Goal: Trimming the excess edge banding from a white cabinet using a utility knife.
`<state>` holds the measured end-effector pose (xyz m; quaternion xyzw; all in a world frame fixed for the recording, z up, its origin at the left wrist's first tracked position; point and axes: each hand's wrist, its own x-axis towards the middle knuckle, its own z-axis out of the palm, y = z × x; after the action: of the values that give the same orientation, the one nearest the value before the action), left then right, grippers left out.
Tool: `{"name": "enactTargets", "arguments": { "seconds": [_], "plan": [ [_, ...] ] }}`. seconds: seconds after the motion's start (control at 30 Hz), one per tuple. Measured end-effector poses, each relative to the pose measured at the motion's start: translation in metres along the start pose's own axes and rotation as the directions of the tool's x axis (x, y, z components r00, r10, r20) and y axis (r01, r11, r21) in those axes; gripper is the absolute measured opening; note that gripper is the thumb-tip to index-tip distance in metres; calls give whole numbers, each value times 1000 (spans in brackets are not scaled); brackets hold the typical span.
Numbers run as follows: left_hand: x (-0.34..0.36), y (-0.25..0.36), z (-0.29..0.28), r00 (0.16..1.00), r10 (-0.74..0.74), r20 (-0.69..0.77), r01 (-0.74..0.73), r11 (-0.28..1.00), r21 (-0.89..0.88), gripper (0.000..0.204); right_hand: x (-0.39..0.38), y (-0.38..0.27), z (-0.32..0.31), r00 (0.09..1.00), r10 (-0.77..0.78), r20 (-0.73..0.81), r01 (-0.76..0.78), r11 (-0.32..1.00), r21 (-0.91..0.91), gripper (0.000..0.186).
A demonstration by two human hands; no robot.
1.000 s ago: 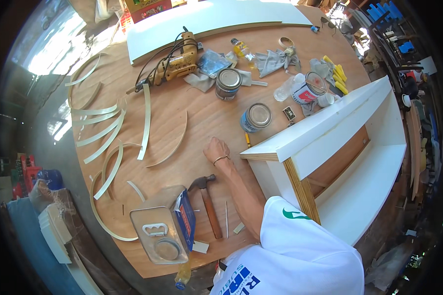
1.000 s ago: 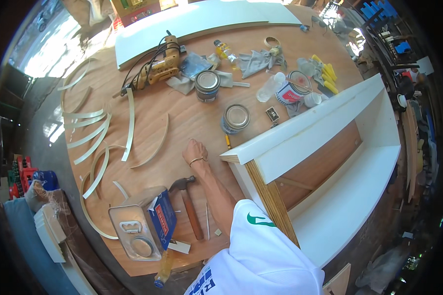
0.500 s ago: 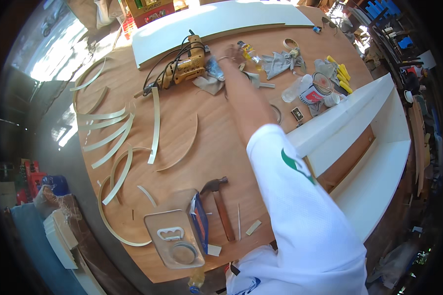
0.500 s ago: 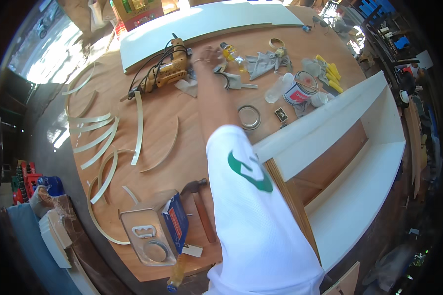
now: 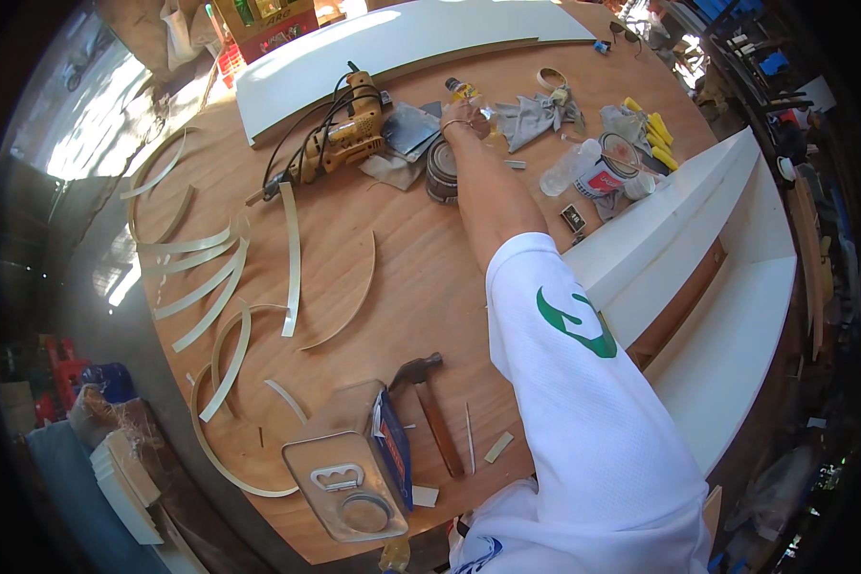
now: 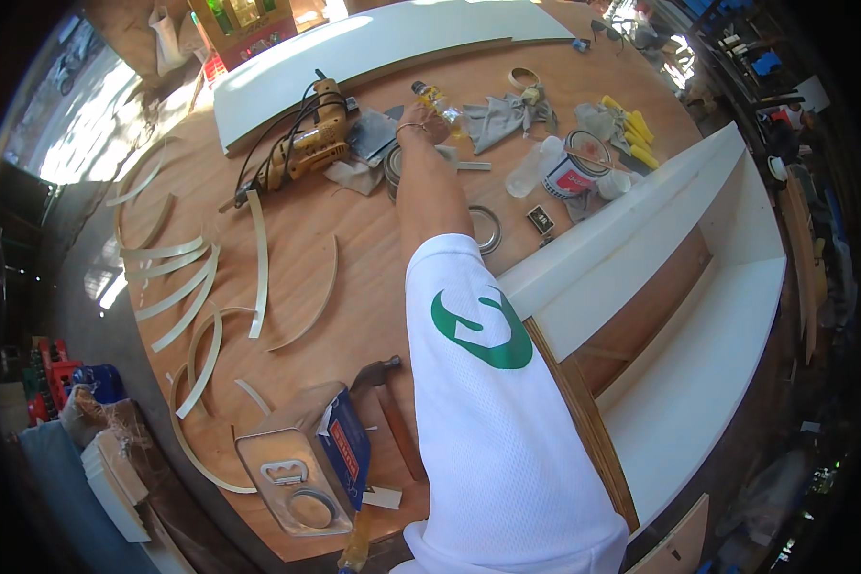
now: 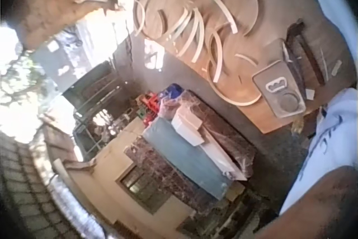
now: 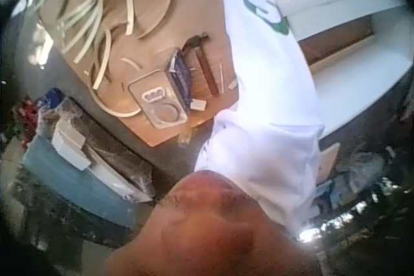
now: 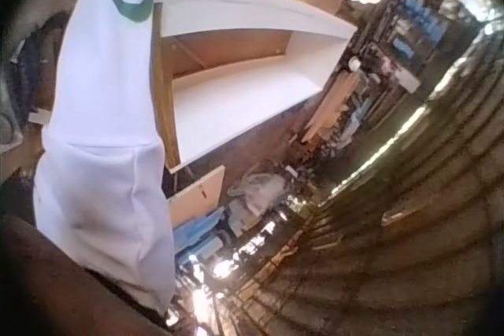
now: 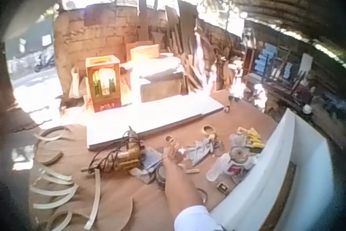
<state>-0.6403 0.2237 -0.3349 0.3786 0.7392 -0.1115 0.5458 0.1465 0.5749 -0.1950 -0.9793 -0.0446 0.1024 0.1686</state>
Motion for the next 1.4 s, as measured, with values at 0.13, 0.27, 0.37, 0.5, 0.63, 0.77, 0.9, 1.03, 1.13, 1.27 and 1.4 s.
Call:
{"name": "enactTargets", "arguments": {
  "seconds": [0.13, 0.27, 0.37, 0.5, 0.63, 0.77, 0.9, 1.03, 1.13, 1.27, 1.4],
  "plan": [
    [1, -1, -5, 1000, 17, -1, -17, 1000, 13, 19, -17, -5, -20, 1000, 8, -15, -8, 1000, -14, 34],
    [0, -6, -10, 999, 41, -5, -41, 999, 28, 19, -34, -14, -57, 995, 11, 104, -12, 1000, 14, 39],
    [-4, -12, -12, 997, 79, -8, -79, 996, 39, 19, -49, -23, -86, 991, -49, 128, 39, 996, 84, 39],
    [-12, -26, -13, 994, 108, -21, -107, 994, 38, 19, -46, -37, -117, 982, -138, 132, 119, 982, 146, 41],
    [-27, -74, -17, 990, 135, -52, -132, 990, 47, 20, -7, -51, -150, 948, -314, -46, 317, 938, 136, 46],
    [-52, -171, -26, 978, 172, -114, -158, 980, 122, 20, 34, -30, -255, 880, -466, 92, 465, 885, 42, 47],
    [-69, -276, -22, 913, 391, -118, -299, 837, 458, 20, -1, 50, -397, 837, -511, 195, 443, 842, 308, 42],
    [-72, -345, -16, 763, 642, -67, -400, 552, 732, 20, -74, 169, -491, 809, -586, -50, 588, 808, 31, 29],
    [-73, -353, -12, 896, 423, -136, -387, 893, 229, 24, -114, 273, -525, 738, -674, -46, 671, 739, -57, 26],
    [-86, -325, -15, 989, 143, -44, -150, 932, -329, 28, -147, 426, -553, 790, -608, 75, 612, 789, -50, 26],
    [-98, -285, -16, 930, 361, -76, -337, 915, 220, 41, -169, 548, -587, 920, -391, 34, 392, 919, -37, 31]
  ]
}}
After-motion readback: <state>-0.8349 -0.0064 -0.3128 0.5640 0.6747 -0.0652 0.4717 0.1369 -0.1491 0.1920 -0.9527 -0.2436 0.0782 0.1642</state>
